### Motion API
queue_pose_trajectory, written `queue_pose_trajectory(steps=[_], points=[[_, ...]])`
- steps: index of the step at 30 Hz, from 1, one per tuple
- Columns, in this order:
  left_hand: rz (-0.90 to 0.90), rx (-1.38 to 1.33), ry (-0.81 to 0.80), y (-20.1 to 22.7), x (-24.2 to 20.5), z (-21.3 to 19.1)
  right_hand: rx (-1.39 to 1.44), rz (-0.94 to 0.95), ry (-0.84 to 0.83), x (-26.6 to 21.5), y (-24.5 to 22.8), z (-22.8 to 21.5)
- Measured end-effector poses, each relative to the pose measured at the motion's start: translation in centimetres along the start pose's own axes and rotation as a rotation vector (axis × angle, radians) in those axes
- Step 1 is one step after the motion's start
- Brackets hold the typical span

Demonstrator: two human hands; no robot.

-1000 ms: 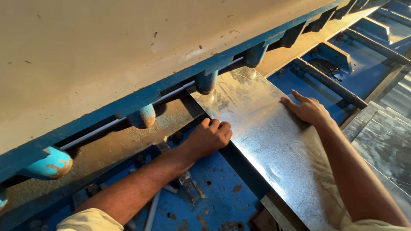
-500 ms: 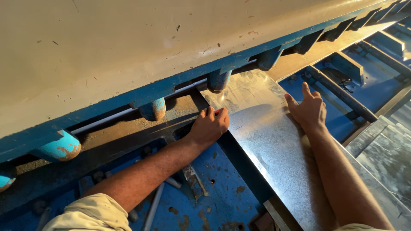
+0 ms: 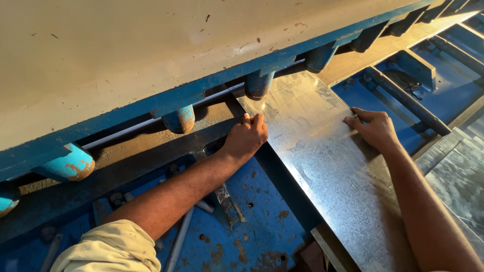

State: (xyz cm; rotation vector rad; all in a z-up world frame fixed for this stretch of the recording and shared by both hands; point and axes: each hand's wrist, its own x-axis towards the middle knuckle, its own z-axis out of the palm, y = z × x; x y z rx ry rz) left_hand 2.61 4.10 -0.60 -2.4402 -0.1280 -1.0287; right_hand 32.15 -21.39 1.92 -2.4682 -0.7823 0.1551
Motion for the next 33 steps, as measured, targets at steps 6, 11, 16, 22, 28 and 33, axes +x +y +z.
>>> queue_pose_trajectory(steps=[6,11,16,22,28,33], points=[[0.038,0.021,-0.024,0.0,-0.4,-0.2,0.013,0.003,-0.028,-0.7,-0.7,-0.5],[0.032,0.015,-0.019,0.1,-0.2,-0.1,0.042,0.021,-0.052,-0.8,-0.8,-0.6],[0.029,0.025,-0.025,0.1,-0.2,0.2,0.042,0.002,-0.045,-0.8,-0.8,-0.5],[0.025,0.012,-0.032,0.2,-0.3,0.2,0.026,0.001,-0.046,-0.5,-0.8,-0.5],[0.038,0.008,-0.052,0.0,-0.4,0.5,0.037,-0.033,-0.031,-0.7,-0.9,-0.5],[0.037,0.094,-0.051,0.3,-0.5,0.5,0.004,-0.004,-0.034,-1.1,-1.4,-0.6]])
